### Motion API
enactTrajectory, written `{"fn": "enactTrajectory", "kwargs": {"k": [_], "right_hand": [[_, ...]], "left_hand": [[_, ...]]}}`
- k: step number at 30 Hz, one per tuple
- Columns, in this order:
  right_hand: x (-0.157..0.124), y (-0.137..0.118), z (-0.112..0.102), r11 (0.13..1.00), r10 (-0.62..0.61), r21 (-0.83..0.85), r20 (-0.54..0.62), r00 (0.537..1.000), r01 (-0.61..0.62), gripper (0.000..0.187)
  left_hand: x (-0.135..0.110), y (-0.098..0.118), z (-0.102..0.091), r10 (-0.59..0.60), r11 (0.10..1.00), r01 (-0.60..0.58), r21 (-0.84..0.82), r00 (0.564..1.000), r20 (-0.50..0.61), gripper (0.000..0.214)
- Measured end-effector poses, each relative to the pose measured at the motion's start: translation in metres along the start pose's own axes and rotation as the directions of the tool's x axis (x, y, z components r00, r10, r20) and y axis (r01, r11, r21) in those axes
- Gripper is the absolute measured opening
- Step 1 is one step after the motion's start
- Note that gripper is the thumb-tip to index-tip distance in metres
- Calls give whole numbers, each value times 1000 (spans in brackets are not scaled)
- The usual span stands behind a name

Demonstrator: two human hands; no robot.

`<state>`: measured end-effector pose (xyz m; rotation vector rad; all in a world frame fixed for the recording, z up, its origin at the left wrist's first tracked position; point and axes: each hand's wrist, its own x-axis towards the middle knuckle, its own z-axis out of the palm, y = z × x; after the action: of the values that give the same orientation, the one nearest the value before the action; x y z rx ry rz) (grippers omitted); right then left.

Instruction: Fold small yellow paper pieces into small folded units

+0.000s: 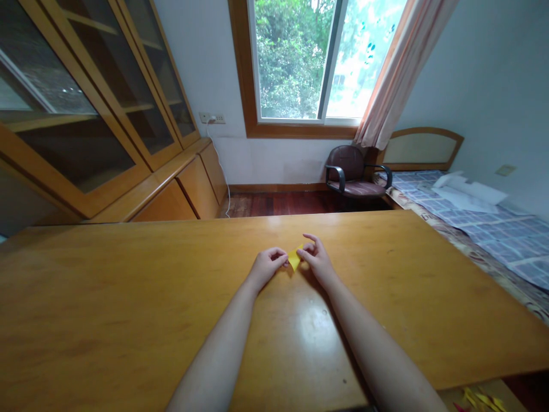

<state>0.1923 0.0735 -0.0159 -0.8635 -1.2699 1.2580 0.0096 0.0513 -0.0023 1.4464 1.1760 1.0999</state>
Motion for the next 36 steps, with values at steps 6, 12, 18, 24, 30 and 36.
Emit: {"fn": "enactTrajectory", "kwargs": {"k": [6,12,18,24,30,36], "right_hand": [[0,0,-1,999,-5,33,-21,1000,5,53],[1,4,-3,999,-27,33,-41,999,29,51],[2,3,-2,999,-8,45,-23,1000,9,57],[1,0,-3,999,36,36,-50,998,-34,58],[2,-1,-5,997,23,79,-156,988,-11,51],[5,5,-6,993,40,115,-210,977,-16,52]], "left_hand": [[0,1,1,-8,1000,8,7,1000,0,16],[0,0,1,-7,1000,7,2,1000,2,16],[0,1,0,-8,1000,8,10,1000,1,16],[-1,3,0,-4,999,2,36,999,36,18],[-1,3,0,-2,999,0,40,999,49,18],[0,3,1,-13,999,13,31,1000,13,17]]}}
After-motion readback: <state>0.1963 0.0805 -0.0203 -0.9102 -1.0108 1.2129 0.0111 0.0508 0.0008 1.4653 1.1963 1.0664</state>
